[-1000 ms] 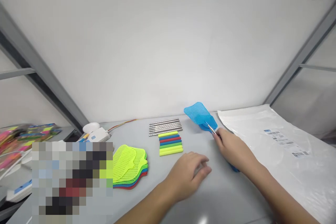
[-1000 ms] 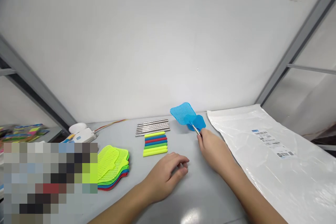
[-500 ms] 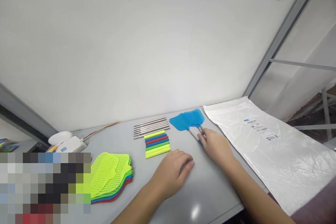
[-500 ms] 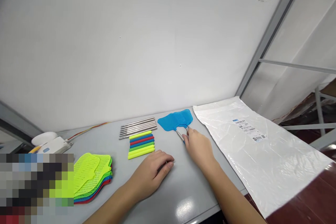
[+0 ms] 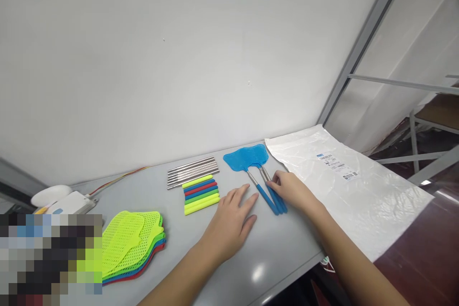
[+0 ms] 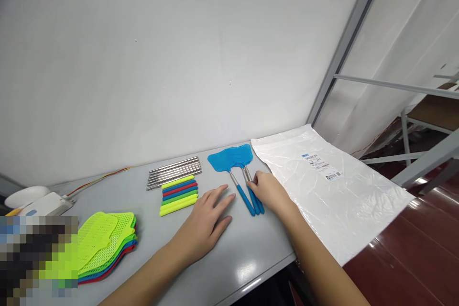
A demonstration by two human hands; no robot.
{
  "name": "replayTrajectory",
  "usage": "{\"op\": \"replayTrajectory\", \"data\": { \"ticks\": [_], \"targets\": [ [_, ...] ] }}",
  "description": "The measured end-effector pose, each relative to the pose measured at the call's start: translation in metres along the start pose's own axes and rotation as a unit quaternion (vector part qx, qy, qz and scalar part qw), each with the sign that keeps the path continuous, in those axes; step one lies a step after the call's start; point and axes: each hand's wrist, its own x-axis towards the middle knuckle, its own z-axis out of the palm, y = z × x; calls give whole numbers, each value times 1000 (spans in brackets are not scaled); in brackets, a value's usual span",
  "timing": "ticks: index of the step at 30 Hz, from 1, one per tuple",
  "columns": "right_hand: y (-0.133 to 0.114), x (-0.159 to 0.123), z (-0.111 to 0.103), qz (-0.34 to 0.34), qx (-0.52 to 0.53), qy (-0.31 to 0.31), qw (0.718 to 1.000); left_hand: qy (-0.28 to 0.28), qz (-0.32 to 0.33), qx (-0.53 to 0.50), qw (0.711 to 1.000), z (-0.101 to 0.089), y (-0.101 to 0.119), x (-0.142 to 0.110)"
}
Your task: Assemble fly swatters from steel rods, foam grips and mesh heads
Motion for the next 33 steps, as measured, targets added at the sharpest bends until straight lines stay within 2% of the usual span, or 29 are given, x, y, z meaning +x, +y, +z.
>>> {"op": "replayTrajectory", "data": {
  "ticks": [5,11,15,28,33],
  "targets": [
    [-1,7,11,-13,28,-2,1000,-20,-24,59,998,10,3,29],
    [5,17,17,-10,39,-7,999,-24,-7,85,996,6,8,53],
    [4,15,15,0,36,5,999,-16,14,92,995,3,6,55],
    [0,12,16,23,-8,20,1000,-7,9,115,993,6,0,52],
    [-2,14,17,10,-25,11,1000,-7,7,112,994,5,-1,48]
  ]
}}
